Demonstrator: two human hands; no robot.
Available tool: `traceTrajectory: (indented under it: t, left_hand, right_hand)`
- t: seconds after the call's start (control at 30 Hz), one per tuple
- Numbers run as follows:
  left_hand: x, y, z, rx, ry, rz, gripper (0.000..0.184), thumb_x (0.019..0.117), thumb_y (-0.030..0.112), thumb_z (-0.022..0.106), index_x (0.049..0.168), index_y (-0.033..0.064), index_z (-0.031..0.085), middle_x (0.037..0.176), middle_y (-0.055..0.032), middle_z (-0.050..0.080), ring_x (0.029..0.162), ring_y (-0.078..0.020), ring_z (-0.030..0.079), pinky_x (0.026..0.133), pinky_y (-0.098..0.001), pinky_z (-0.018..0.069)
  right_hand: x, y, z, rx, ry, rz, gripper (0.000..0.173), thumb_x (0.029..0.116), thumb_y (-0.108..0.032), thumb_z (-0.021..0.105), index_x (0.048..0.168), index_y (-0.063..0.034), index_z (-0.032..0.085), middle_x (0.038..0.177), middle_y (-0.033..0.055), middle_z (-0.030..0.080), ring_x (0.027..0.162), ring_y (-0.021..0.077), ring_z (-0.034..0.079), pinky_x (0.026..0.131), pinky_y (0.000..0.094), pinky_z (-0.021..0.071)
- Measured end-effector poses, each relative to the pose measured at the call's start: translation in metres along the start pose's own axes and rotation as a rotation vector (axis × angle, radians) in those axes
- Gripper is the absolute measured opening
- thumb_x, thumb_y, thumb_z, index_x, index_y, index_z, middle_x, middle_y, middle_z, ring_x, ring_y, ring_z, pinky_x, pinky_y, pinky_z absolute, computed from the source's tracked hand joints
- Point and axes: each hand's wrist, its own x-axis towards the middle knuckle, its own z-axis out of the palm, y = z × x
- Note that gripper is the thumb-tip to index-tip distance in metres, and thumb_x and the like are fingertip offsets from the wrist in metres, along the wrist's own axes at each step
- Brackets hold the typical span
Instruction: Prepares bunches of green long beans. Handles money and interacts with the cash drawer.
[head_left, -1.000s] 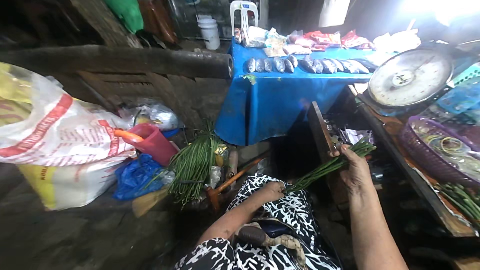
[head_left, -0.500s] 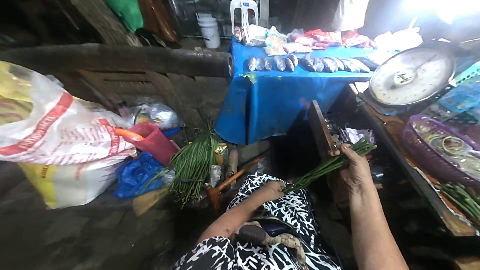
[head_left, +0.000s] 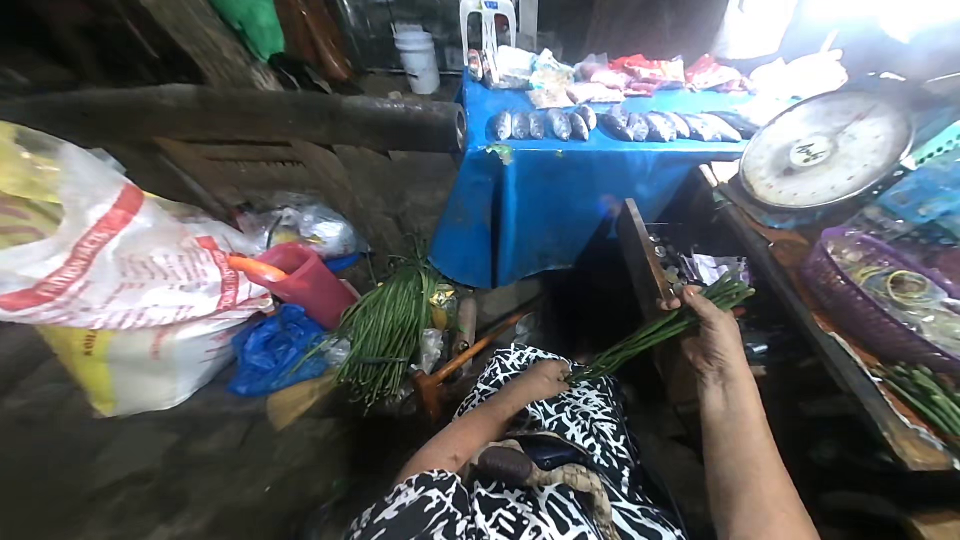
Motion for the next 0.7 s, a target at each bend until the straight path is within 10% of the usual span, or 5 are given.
traceTrajectory:
  t: [0.7]
  left_hand:
    - [0.0006,0.0000,0.0004,0.008,-0.003,-0.001,0.035,0.0987,0.019,0.066,0.128,-0.0011,0.063,0.113,-0.0210,0.069,0.106,-0.0348,0.067,0.098,-0.0561,0.0509]
  right_hand:
    - [0.0001,0.0000,-0.0005,0.003,0.001,0.002,0.008,0.1010,-0.003,0.050,0.099,-0.0033,0.058,0.076,0.0069,0.069,0.071,0.0187,0.070,0.077,0.0365,0.0622]
